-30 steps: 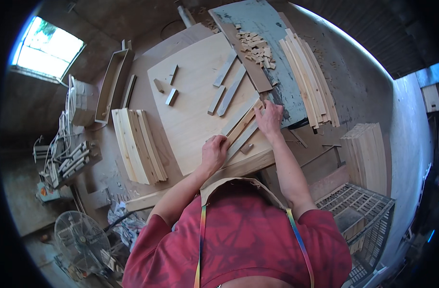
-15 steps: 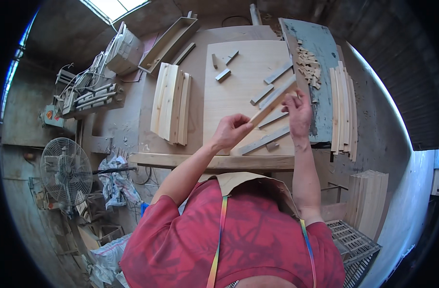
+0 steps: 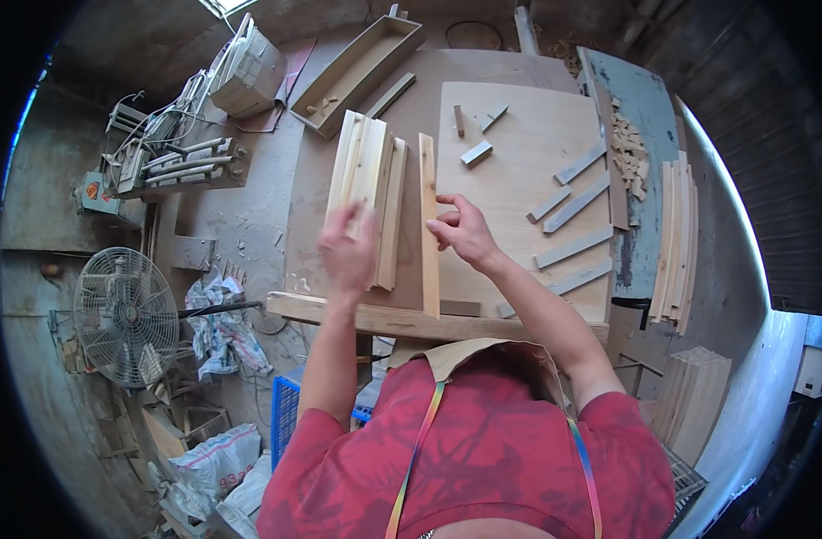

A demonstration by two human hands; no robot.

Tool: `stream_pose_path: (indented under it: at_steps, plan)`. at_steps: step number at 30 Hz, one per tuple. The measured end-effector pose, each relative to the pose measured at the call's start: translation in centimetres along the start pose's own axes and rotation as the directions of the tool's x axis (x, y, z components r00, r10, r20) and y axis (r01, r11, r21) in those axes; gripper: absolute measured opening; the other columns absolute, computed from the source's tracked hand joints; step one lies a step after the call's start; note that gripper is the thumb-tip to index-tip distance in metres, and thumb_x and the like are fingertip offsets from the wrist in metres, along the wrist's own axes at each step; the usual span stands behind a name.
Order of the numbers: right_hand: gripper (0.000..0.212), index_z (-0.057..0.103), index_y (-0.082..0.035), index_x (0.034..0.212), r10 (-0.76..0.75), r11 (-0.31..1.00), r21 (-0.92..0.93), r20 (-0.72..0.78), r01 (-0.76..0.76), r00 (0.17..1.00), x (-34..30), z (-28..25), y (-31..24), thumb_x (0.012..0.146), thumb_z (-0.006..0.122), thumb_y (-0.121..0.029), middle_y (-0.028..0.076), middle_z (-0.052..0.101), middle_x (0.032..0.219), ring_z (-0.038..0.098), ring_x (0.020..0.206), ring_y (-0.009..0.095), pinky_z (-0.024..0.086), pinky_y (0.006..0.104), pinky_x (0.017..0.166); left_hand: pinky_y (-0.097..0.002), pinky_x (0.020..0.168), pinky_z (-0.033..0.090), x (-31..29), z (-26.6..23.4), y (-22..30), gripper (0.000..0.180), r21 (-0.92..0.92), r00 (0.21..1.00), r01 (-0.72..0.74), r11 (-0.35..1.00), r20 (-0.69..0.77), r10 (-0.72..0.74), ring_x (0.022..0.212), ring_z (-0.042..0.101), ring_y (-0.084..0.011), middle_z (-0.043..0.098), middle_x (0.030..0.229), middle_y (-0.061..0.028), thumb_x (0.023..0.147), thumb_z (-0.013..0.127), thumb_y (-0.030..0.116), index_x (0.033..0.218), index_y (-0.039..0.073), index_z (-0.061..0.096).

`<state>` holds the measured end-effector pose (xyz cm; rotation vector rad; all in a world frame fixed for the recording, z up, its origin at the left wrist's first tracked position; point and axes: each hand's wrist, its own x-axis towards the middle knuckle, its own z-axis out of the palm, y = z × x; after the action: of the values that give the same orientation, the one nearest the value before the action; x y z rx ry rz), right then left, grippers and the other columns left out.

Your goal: The person is sorting and arranging multiple wooden slats on a workbench in a workshop.

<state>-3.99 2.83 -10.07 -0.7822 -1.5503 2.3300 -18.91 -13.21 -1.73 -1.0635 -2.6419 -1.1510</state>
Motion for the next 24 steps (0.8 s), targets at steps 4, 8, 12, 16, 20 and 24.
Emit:
stream_pose_path:
  at_steps: [4, 8, 12, 16, 20, 24]
  plan:
    - [0.056, 0.047, 0.004, 0.142, 0.066, 0.972, -0.223, -0.073, -0.081, 0.995, 5.2, 4.8, 2.4, 0.096, 0.072, -0.015, 0.012, 0.073, 0.086, 0.068, 0.072, 0.014, 0.055, 0.029, 0.06, -0.0417, 0.087, 0.054, 3.4, -2.5, -10.1, 0.036, 0.143, 0.989, 0.149, 0.978, -0.015, -0.149, 0.097, 0.072, -0.0348, 0.075, 0.103, -0.0225, 0.102, 0.063, 0.027, 0.116, -0.004, 0.071]
    - [0.058, 0.05, 0.001, 0.141, -0.017, 0.975, -0.22, -0.165, -0.02, 0.986, 7.7, 7.3, 5.3, 0.091, 0.075, -0.018, 0.014, 0.072, 0.086, 0.068, 0.073, 0.018, 0.056, 0.0327, 0.064, -0.0387, 0.082, 0.052, 3.8, -2.1, -13.6, 0.04, 0.084, 0.879, 0.368, 0.926, 0.292, -0.376, 0.089, 0.068, -0.0266, 0.074, 0.096, -0.0183, 0.105, 0.056, 0.03, 0.115, -0.006, 0.07]
    - [0.063, 0.053, 0.0, 0.14, -0.323, 0.759, -0.639, -0.202, 0.126, 0.925, 8.6, 7.7, 9.0, 0.087, 0.078, -0.022, 0.016, 0.072, 0.093, 0.07, 0.083, 0.021, 0.059, 0.0387, 0.072, -0.0311, 0.067, 0.046, 2.8, -1.7, -12.2, 0.038, 0.047, 0.832, 0.416, 0.908, 0.384, -0.401, 0.074, 0.056, -0.0097, 0.067, 0.081, -0.0056, 0.107, 0.053, 0.028, 0.107, -0.005, 0.071]
    - [0.069, 0.054, 0.0, 0.139, -0.087, 0.948, -0.313, -0.1, 0.051, 0.991, 8.1, 5.9, 7.3, 0.082, 0.082, -0.026, 0.018, 0.071, 0.101, 0.07, 0.092, 0.024, 0.059, 0.0419, 0.08, -0.0276, 0.055, 0.037, 3.0, -0.3, -14.4, 0.033, -0.066, 0.807, 0.429, 0.901, 0.476, -0.35, 0.064, 0.046, -0.0055, 0.053, 0.071, 0.0051, 0.107, 0.053, 0.027, 0.092, 0.002, 0.069]
    - [0.057, 0.062, 0.0, 0.131, -0.184, 0.943, -0.314, -0.219, 0.109, 0.958, 3.4, 0.6, 6.5, 0.083, 0.08, -0.022, 0.015, 0.07, 0.103, 0.069, 0.089, 0.022, 0.058, 0.0375, 0.077, -0.0242, 0.063, 0.047, 3.3, -3.2, -16.8, 0.034, -0.161, 0.731, 0.585, 0.795, 0.528, -0.431, 0.079, 0.059, -0.0066, 0.068, 0.093, 0.0006, 0.108, 0.057, 0.034, 0.12, 0.005, 0.071]
    - [0.032, 0.072, 0.001, 0.112, -0.437, 0.813, -0.552, -0.369, 0.184, 0.82, -7.4, -10.7, 2.5, 0.087, 0.076, -0.018, 0.015, 0.07, 0.105, 0.069, 0.092, 0.025, 0.057, 0.0391, 0.082, -0.0287, 0.088, 0.055, 5.4, -4.1, -21.5, 0.038, -0.017, 0.956, 0.292, 0.956, 0.03, -0.291, 0.101, 0.069, -0.0173, 0.074, 0.111, -0.0119, 0.108, 0.06, 0.028, 0.13, -0.003, 0.065]
